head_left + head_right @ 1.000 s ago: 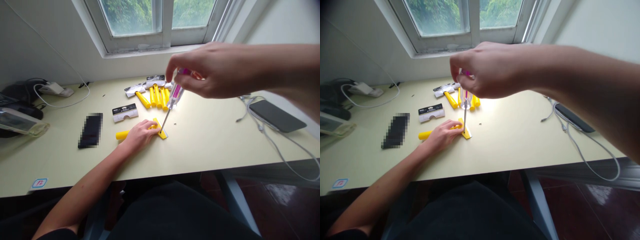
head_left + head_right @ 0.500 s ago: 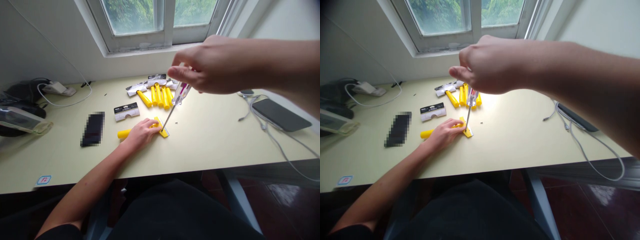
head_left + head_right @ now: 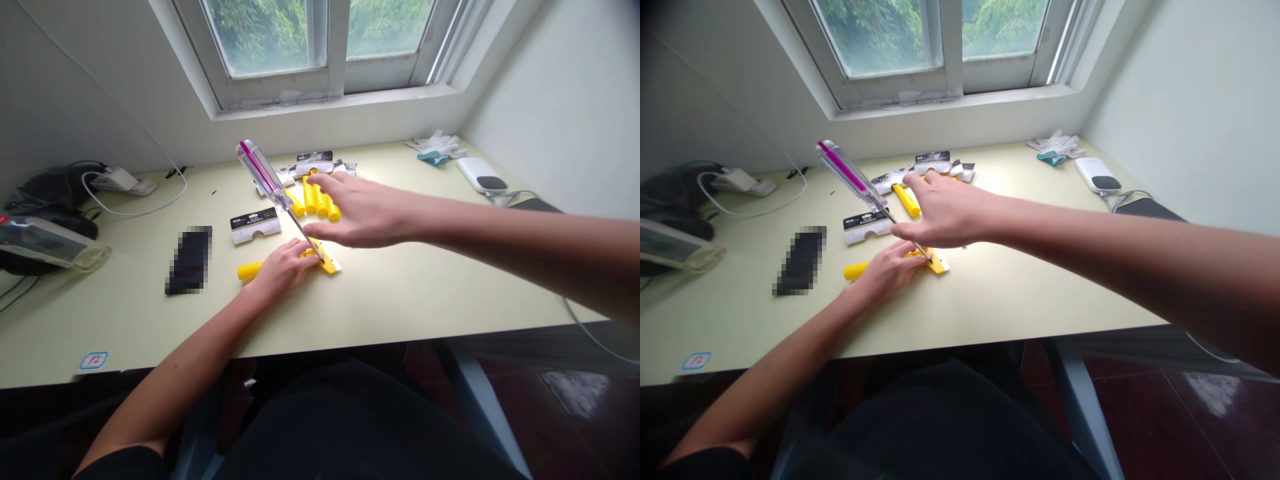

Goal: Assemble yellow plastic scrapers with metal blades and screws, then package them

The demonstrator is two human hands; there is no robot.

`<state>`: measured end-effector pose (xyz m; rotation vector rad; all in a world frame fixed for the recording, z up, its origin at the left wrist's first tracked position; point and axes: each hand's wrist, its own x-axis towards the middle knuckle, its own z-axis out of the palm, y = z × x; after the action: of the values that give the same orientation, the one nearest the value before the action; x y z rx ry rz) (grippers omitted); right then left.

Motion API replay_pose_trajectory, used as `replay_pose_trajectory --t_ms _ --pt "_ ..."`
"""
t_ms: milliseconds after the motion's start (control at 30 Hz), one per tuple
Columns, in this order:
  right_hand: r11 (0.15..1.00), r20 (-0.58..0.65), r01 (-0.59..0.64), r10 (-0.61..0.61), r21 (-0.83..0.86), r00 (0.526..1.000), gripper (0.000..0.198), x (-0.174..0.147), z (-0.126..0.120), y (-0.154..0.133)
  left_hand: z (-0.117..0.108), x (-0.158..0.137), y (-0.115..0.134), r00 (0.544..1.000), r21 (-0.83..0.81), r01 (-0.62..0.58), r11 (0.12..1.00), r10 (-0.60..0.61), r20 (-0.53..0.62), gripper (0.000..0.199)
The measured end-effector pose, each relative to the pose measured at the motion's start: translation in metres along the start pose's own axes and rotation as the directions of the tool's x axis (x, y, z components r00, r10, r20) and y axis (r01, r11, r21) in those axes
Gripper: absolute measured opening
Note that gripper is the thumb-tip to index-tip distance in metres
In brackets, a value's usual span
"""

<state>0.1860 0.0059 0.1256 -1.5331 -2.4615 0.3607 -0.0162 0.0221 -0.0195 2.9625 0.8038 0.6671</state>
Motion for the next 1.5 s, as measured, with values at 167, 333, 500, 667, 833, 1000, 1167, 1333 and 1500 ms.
replay_pose_trajectory --t_ms 167,333,500,667,833,1000,1167,1333,1500 --pt "0.985 0.125 -0.048 0.027 0.167 0.992 0.044 0.028 0.044 0.000 0.002 0.000 -0.001 1.000 0.096 -0.010 0.995 0.011 -0.006 0.022" --pt "0.954 0.040 -0.001 -0.011 0.299 0.999 0.016 0.030 0.054 0.000 0.001 0.000 -0.001 1.000 0.103 0.002 0.995 -0.004 0.018 0.022" --pt "0.931 0.040 0.031 -0.049 0.364 0.998 0.021 0.019 0.034 0.004 0.000 -0.001 -0.002 0.998 0.119 -0.020 0.993 0.013 0.056 0.025" --pt "0.932 0.044 -0.072 0.061 0.356 0.997 0.055 0.021 0.023 -0.003 -0.001 0.000 -0.001 0.996 0.152 -0.045 0.987 0.033 0.081 0.026" --pt "0.930 -0.105 -0.022 0.065 0.367 0.992 0.050 0.025 0.027 -0.009 -0.002 0.000 0.000 0.996 0.157 -0.054 0.986 0.041 0.082 0.027" --pt "0.974 -0.239 0.005 0.051 0.228 0.970 0.054 0.011 0.022 -0.011 -0.004 0.000 0.002 0.995 0.152 -0.057 0.987 0.043 0.095 0.027" --pt "0.985 -0.368 0.001 0.064 0.173 0.928 0.045 -0.004 0.003 -0.014 -0.006 0.001 0.003 0.994 0.136 -0.035 0.990 0.021 0.106 0.026" --pt "0.998 -0.412 -0.009 0.037 0.069 0.910 0.050 -0.014 -0.026 -0.009 -0.006 0.001 0.002 0.993 0.123 -0.034 0.992 0.020 0.113 0.027" --pt "0.979 -0.245 0.009 -0.060 -0.202 0.968 0.041 -0.020 -0.056 0.010 -0.005 0.000 0.002 0.995 0.112 -0.033 0.993 0.023 0.097 0.028"
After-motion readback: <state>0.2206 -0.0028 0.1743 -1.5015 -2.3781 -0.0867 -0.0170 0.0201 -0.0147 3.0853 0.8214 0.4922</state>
